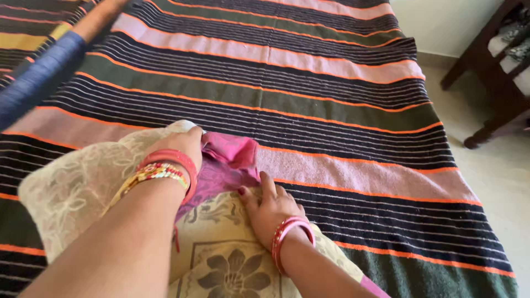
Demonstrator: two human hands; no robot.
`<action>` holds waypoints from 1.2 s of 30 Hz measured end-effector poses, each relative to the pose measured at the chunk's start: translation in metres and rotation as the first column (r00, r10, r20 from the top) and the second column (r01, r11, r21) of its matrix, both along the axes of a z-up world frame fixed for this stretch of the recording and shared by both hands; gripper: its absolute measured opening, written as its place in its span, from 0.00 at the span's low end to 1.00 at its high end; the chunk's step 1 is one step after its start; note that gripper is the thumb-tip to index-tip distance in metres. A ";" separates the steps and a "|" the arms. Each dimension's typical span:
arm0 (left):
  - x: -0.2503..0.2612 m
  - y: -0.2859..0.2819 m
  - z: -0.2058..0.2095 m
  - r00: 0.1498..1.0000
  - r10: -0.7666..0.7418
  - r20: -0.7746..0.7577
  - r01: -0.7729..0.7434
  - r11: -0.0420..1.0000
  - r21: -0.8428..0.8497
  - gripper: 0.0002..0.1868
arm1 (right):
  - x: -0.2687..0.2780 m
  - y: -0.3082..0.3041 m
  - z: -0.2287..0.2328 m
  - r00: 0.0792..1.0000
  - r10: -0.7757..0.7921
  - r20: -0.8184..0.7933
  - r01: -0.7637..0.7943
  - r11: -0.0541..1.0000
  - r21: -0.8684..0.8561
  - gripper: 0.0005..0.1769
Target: The person puts a cover on a pillow by inserting the pillow into the opening, smoothing the fabric over the pillow's surface, and folding the remaining fabric to secure it.
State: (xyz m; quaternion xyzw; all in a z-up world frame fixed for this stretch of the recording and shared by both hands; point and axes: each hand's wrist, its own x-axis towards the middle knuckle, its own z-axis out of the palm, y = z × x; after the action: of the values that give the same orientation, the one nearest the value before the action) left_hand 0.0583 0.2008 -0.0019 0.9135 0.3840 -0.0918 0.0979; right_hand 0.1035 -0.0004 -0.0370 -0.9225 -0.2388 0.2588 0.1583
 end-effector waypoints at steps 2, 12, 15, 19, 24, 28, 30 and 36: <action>0.013 0.005 -0.011 0.999 0.027 0.018 -0.026 0.999 -0.028 0.19 | 0.008 0.000 -0.001 1.000 -0.008 -0.030 0.008 1.000 -0.006 0.41; -0.004 0.027 -0.022 0.991 -0.079 0.105 0.094 0.985 -0.145 0.39 | 0.004 0.001 0.007 0.999 0.032 0.020 -0.031 0.997 -0.068 0.42; -0.030 0.021 -0.003 0.991 -0.100 0.088 0.117 0.969 -0.219 0.55 | -0.003 0.000 0.010 0.991 0.107 0.085 -0.099 0.990 -0.097 0.40; -0.070 0.015 0.027 0.993 0.025 -0.119 -0.056 0.964 -0.259 0.65 | -0.012 -0.006 0.014 0.974 0.155 0.166 -0.148 0.988 -0.051 0.35; -0.150 -0.002 0.034 0.982 0.041 -0.184 -0.083 0.971 -0.225 0.61 | -0.039 -0.021 0.026 0.949 0.225 0.222 -0.235 0.972 0.018 0.36; -0.209 -0.012 -0.005 0.991 0.098 -0.092 -0.114 0.976 -0.188 0.58 | -0.079 -0.010 0.039 0.916 0.330 0.227 -0.346 0.938 0.033 0.39; -0.228 -0.013 -0.021 0.971 0.204 -0.121 -0.225 0.953 -0.201 0.37 | -0.099 0.001 0.047 0.915 0.359 0.182 -0.370 0.928 0.033 0.41; -0.234 -0.033 -0.032 0.846 0.424 0.322 -0.411 0.905 -0.111 0.20 | -0.127 0.024 0.066 0.910 0.394 0.131 -0.380 0.917 -0.119 0.55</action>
State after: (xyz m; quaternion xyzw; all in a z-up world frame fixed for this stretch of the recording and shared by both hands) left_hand -0.1754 0.1678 -0.0339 0.8080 0.5490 0.0829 0.1971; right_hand -0.0235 0.0231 0.0287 -0.8800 -0.4162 0.2245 0.0431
